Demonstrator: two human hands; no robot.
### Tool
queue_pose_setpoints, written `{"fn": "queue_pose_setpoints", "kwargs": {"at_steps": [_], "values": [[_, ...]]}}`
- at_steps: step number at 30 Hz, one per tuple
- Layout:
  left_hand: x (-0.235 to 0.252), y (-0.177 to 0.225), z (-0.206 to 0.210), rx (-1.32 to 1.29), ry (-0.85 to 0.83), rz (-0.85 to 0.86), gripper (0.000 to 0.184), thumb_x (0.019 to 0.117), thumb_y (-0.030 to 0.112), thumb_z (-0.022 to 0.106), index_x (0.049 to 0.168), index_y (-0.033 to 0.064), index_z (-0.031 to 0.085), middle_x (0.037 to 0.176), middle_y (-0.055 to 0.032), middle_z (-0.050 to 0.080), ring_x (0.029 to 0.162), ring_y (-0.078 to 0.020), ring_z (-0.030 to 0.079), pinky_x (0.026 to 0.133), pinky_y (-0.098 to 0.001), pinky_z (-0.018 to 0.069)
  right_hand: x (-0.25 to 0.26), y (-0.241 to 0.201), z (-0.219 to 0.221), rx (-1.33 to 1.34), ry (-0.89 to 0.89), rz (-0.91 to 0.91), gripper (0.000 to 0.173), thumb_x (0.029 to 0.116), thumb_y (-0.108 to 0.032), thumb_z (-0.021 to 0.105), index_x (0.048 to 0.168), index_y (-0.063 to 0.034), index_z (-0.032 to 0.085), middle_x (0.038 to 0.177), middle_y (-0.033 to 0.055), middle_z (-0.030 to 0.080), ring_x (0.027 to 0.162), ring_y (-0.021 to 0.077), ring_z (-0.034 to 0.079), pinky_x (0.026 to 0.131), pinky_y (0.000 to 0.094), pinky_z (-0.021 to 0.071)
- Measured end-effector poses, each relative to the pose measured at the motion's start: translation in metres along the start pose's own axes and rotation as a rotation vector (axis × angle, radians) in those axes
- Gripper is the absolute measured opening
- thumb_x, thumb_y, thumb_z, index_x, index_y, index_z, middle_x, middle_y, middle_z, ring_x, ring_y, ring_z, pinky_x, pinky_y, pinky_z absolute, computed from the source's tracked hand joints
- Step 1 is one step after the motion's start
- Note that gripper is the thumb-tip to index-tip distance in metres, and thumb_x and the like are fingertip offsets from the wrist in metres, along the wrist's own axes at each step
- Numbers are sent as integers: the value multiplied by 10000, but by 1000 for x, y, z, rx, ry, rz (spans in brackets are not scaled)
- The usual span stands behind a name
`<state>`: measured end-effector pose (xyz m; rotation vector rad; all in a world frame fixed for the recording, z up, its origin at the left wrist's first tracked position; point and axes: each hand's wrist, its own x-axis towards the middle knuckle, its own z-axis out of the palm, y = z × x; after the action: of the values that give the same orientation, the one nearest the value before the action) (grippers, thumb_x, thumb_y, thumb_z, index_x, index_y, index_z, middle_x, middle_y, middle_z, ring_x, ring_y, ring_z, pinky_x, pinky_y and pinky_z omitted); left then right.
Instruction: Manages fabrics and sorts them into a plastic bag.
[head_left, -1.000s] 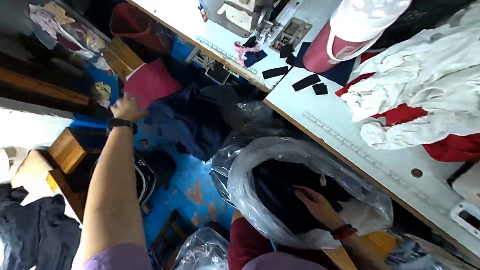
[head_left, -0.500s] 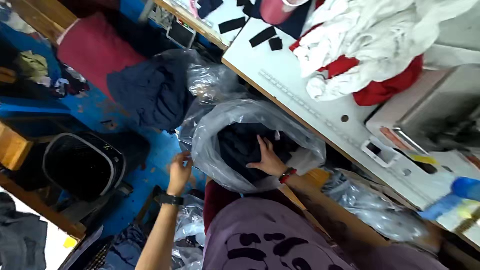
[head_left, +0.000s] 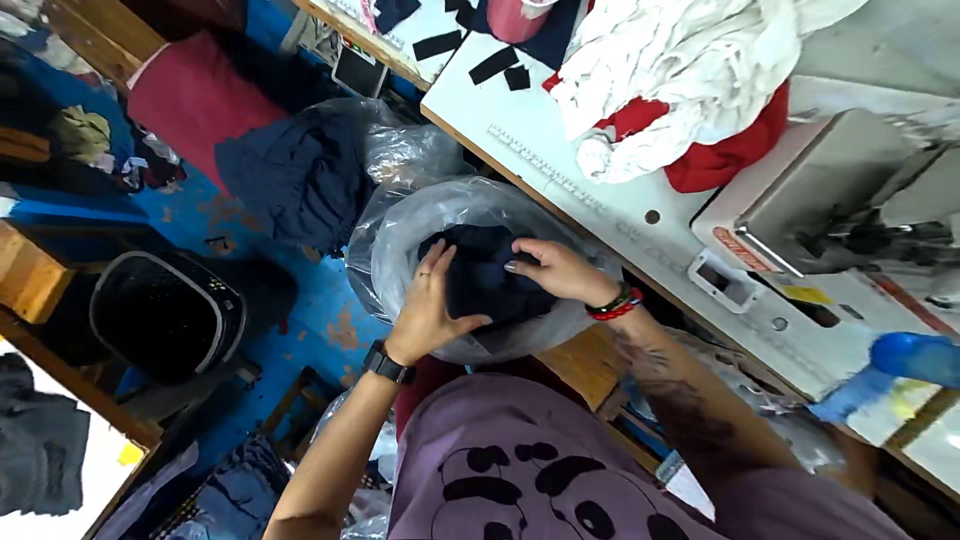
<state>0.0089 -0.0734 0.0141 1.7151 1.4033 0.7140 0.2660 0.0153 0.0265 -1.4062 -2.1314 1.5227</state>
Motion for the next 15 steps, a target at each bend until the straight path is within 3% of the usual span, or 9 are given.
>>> {"fn": "queue_pose_setpoints", "kwargs": {"at_steps": [3, 5, 7, 9, 10, 11, 13, 14, 15], "values": [[16, 9, 7, 36, 62, 58, 1372, 564, 586, 944, 1595, 16, 242, 1679, -261, 133, 1533, -416, 232, 1223, -576, 301, -7, -40, -33, 159, -7, -110, 133, 1009, -148, 624, 1081, -40, 652, 938, 58, 671, 843, 99, 638, 786, 332, 554], [21, 24, 11, 63, 209, 183, 1443, 500, 653, 941, 1586, 23, 230, 1676, -294, 63, 1547, -450, 156, 1238, -604, 250, -7, -64, -49, 319, 81, -99, 238, 996, -145, 611, 1206, -34, 608, 1076, 51, 663, 963, 75, 644, 876, 303, 564], [22, 44, 20, 128, 314, 289, 1462, 491, 734, 906, 1602, 111, 189, 1683, -276, 5, 1563, -443, 75, 1257, -630, 135, -5, -92, -57, 492, 183, -55, 352, 981, -125, 610, 1316, -55, 528, 1138, 34, 643, 994, 74, 649, 876, 292, 576], [28, 63, 30, 204, 427, 355, 1377, 539, 734, 889, 1582, 108, 245, 1671, -295, 63, 1565, -441, 78, 1255, -659, 64, -3, -120, -61, 675, 231, -38, 489, 977, -100, 604, 1438, -87, 441, 1215, 47, 632, 1033, 116, 665, 872, 329, 599], [34, 70, 32, 205, 497, 387, 1269, 588, 639, 918, 1552, 84, 306, 1653, -322, 124, 1552, -467, 116, 1243, -676, 73, -2, -134, -62, 754, 220, -47, 573, 978, -80, 591, 1508, -110, 377, 1270, 60, 617, 1068, 142, 666, 879, 355, 606], [40, 76, 29, 163, 543, 395, 1166, 646, 500, 939, 1530, 91, 298, 1652, -307, 132, 1549, -448, 146, 1247, -652, 107, -2, -147, -64, 809, 197, -60, 641, 977, -63, 577, 1558, -136, 315, 1309, 71, 603, 1087, 164, 669, 871, 376, 614], [54, 91, 6, -45, 598, 373, 1099, 756, 197, 877, 1580, 64, 161, 1640, -240, 227, 1501, -321, 327, 1226, -495, 304, -2, -170, -70, 865, 159, -89, 692, 978, -39, 550, 1592, -168, 257, 1331, 82, 591, 1072, 187, 677, 828, 391, 626], [63, 97, -10, -152, 621, 357, 1013, 802, 87, 815, 1573, -12, 165, 1581, -231, 370, 1430, -267, 454, 1187, -442, 401, -2, -177, -75, 883, 148, -123, 683, 984, -25, 537, 1591, -162, 256, 1326, 83, 594, 1053, 191, 685, 810, 389, 634], [73, 102, -26, -232, 652, 342, 858, 840, 22, 752, 1525, -112, 252, 1444, -236, 531, 1295, -221, 587, 1108, -402, 495, -1, -183, -80, 896, 135, -172, 650, 998, -9, 520, 1578, -144, 259, 1309, 87, 594, 1031, 199, 694, 795, 392, 642]]}}
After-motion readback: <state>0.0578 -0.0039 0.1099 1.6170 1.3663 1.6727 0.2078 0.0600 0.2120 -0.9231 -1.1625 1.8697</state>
